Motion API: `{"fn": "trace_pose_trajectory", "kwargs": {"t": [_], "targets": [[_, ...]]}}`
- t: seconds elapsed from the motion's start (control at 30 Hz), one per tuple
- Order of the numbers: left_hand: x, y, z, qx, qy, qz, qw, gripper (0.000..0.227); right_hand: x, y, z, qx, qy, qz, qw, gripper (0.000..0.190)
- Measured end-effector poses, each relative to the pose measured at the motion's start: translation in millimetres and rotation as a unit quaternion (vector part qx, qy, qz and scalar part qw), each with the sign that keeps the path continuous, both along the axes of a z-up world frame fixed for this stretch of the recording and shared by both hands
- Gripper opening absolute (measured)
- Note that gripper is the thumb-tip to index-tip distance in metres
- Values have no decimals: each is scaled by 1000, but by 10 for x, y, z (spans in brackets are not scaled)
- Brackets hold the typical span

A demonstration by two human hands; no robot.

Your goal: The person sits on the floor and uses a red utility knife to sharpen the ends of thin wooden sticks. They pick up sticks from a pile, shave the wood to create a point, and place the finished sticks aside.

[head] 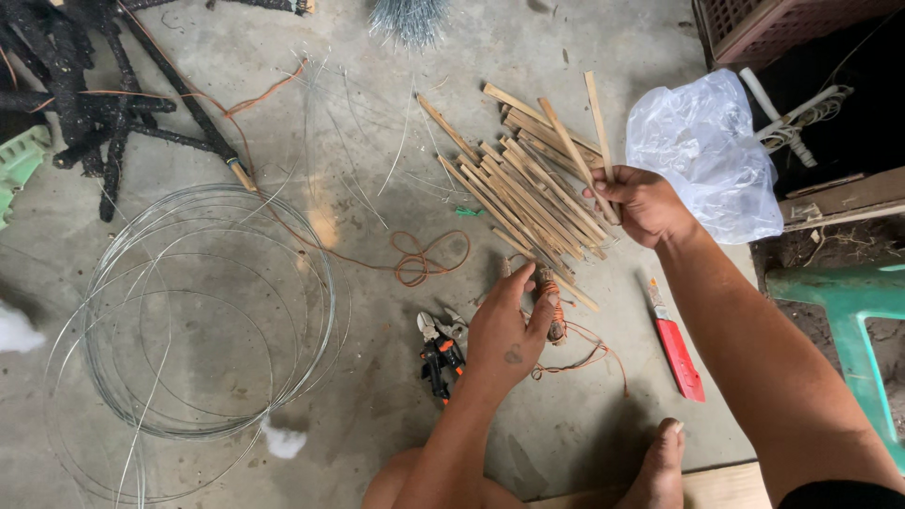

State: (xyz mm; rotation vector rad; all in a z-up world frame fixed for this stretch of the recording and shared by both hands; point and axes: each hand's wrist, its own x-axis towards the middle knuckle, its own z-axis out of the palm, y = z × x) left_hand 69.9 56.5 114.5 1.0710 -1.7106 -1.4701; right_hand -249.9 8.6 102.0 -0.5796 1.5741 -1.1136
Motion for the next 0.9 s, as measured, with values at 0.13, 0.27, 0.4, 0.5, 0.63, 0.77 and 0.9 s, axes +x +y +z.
{"fn": "trace_pose_trajectory", "kwargs": {"t": [0.13,0.27,0.4,0.5,0.63,0.77,0.9], "targets": [[-6,5,-15,-3,-4,5,1000,56,88,65,-19,-11,-12,-2,1000,18],[-3,-15,13,9,3,1,1000,57,167,77,-51,-16,-1,-13,1000,21],[25,-23,60,26,-7,-5,1000,57,210,61,-69,-16,-5,-33,999,22],[42,-35,94,60,-23,-15,998,59,245,50,-49,-33,-10,-24,999,22],[46,-43,97,42,-16,-8,999,59,324,56,31,-31,-98,-32,994,30],[59,-49,61,43,-6,10,999,58,413,49,231,-77,-138,-30,987,28],[82,-68,12,65,-7,20,998,57,485,59,466,-93,-138,-51,985,22]]}}
